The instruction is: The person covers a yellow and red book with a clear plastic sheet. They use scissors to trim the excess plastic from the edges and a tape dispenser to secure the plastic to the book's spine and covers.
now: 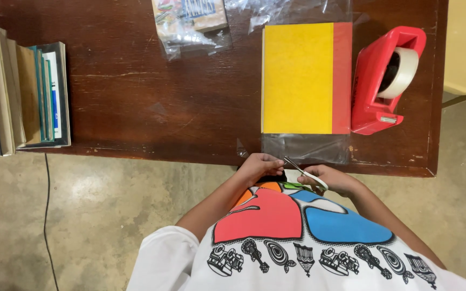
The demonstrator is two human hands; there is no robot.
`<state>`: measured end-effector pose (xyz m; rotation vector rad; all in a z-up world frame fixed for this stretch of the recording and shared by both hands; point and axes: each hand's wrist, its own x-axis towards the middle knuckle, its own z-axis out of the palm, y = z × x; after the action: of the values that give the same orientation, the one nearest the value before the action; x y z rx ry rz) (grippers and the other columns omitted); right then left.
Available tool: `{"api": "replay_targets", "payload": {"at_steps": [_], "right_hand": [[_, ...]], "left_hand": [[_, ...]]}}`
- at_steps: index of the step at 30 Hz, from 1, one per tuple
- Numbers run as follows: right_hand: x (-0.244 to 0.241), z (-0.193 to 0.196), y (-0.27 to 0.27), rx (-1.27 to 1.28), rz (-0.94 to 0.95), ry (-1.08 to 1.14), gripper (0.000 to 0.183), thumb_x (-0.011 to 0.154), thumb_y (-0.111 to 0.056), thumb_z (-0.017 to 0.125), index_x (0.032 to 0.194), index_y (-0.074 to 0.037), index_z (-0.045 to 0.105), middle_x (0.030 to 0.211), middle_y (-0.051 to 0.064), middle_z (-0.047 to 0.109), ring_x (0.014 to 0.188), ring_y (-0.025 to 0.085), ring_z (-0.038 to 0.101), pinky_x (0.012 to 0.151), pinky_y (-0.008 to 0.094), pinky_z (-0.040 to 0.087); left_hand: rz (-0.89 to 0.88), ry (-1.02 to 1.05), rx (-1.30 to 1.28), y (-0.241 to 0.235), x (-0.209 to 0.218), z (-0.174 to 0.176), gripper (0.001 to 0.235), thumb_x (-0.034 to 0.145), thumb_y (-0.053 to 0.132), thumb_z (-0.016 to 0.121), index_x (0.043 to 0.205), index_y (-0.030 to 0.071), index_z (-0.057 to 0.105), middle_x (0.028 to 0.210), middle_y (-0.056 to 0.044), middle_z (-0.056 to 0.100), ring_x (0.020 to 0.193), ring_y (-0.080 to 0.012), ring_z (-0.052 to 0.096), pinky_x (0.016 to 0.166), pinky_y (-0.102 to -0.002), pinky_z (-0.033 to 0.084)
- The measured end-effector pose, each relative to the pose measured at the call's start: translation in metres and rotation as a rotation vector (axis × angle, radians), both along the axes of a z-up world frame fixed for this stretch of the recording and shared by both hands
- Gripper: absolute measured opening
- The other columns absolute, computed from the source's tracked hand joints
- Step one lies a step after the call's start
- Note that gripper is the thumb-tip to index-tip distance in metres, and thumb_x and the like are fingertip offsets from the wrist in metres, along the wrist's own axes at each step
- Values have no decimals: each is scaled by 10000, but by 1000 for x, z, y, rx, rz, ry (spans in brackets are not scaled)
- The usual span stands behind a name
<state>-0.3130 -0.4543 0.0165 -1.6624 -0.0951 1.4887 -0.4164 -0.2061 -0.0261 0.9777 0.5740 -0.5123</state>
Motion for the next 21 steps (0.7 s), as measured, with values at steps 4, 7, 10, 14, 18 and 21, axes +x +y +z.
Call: {"api": "replay_targets", "payload": {"at_steps": [4,7,10,14,18,21], "right_hand": [[-4,8,2,6,-10,-5,302,841,-259,841,828,4,694,531,130,585,444,218,627,405,289,515],[-5,17,7,15,-21,-45,276,859,-199,828,781,22,684,478,140,566,393,215,594,360,283,477],[-6,9,8,24,-31,-50,285,867,-201,828,771,29,689,464,136,563,377,217,574,344,285,457],[-5,6,15,34,-37,-57,294,869,-228,824,768,7,679,472,110,558,385,184,563,342,263,445],[-1,4,24,32,-24,-90,302,874,-232,815,774,20,683,469,127,563,372,201,572,336,271,441],[0,5,30,19,-32,-92,277,893,-209,793,774,14,679,474,122,563,376,194,569,335,272,436]], "left_hand": [[3,1,2,0,0,-1,376,871,143,829,1129,-95,695,944,-197,772,842,-243,781,779,-297,632],[25,14,-27,1,0,0,359,868,113,827,1125,-101,695,938,-217,767,832,-261,781,777,-302,636],[26,9,-44,1,0,-3,348,862,106,832,1113,-97,703,928,-221,767,822,-264,781,774,-309,640],[23,9,-52,0,-2,2,346,859,98,830,1108,-105,701,927,-232,763,818,-268,780,773,-315,642],[61,10,-94,0,-2,2,332,853,62,823,1104,-115,696,904,-250,757,804,-289,779,775,-326,647],[64,8,-112,1,-3,4,329,855,51,822,1101,-125,692,901,-260,754,802,-297,778,773,-333,647]]}}
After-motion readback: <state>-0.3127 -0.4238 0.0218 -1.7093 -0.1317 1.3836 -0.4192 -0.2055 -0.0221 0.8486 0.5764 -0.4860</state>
